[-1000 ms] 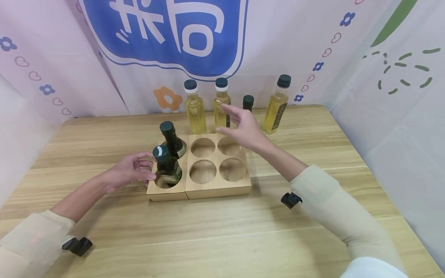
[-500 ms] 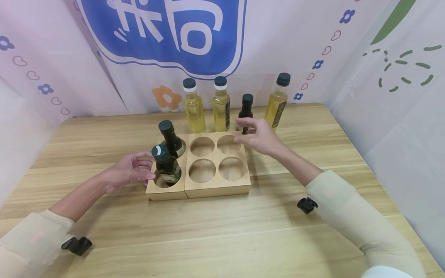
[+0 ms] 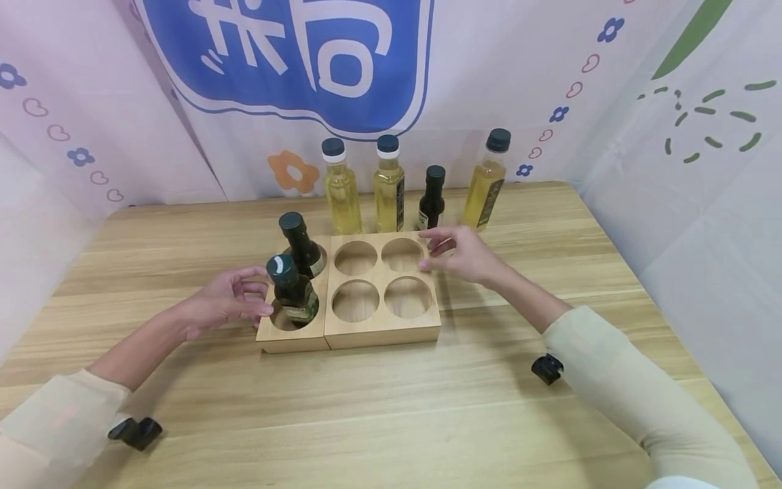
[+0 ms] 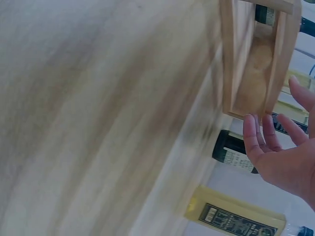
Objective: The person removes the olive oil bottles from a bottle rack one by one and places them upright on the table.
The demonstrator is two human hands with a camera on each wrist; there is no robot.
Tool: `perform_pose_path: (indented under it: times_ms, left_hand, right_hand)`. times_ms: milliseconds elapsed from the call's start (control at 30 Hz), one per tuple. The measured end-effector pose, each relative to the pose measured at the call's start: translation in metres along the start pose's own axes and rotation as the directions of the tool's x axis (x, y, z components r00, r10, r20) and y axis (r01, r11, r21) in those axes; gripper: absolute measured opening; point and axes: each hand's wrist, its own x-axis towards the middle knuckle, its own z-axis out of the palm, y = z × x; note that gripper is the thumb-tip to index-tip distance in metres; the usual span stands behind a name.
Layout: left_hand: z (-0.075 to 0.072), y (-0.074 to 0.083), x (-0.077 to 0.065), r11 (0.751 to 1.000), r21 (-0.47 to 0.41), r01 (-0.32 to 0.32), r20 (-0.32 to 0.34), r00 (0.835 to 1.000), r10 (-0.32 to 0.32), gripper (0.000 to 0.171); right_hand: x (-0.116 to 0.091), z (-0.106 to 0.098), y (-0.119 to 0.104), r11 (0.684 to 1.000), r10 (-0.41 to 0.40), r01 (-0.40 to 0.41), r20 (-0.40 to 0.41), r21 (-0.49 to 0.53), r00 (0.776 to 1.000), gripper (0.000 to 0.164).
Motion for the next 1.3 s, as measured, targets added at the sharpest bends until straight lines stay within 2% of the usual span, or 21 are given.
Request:
perform_pose_path:
  times_ms: [233, 400, 500, 733, 1000, 1300]
  left_hand:
    - [-0.001, -0.001, 0.0, 1.0, 0.007, -0.002, 0.006, 1.0, 0.002, 0.051]
    - [-0.001, -0.001, 0.0, 1.0, -0.005, -0.015, 0.019, 1.0, 0.015, 0.049]
    - [-0.001, -0.001, 0.001, 1.0, -0.01, -0.022, 0.027, 0.999, 0.023, 0.048]
    - [-0.002, -0.002, 0.001, 0.999, 0.014, -0.041, 0.031, 0.999, 0.04, 0.049]
    - [-0.003, 0.0, 0.001, 0.997, 0.062, -0.049, 0.032, 0.998, 0.047, 0.049]
    - [-0.003, 0.007, 0.001, 0.986, 0.159, -0.047, 0.042, 0.998, 0.041, 0.048]
  right_hand:
    - [0.003, 0.005, 0.006, 0.989, 0.046, -0.055, 0.064, 0.139, 0.997, 0.065]
    - [0.006, 0.008, 0.011, 0.951, 0.091, -0.116, 0.1, 0.285, 0.991, 0.068]
    - [0.007, 0.008, 0.015, 0.934, 0.102, -0.135, 0.114, 0.331, 0.988, 0.069]
    - [0.008, 0.009, 0.019, 0.931, 0.074, -0.113, 0.123, 0.348, 0.99, 0.07]
    - [0.008, 0.009, 0.018, 0.928, 0.099, -0.131, 0.107, 0.35, 0.989, 0.068]
    - [0.007, 0.01, 0.017, 0.915, 0.122, -0.155, 0.111, 0.372, 0.986, 0.067]
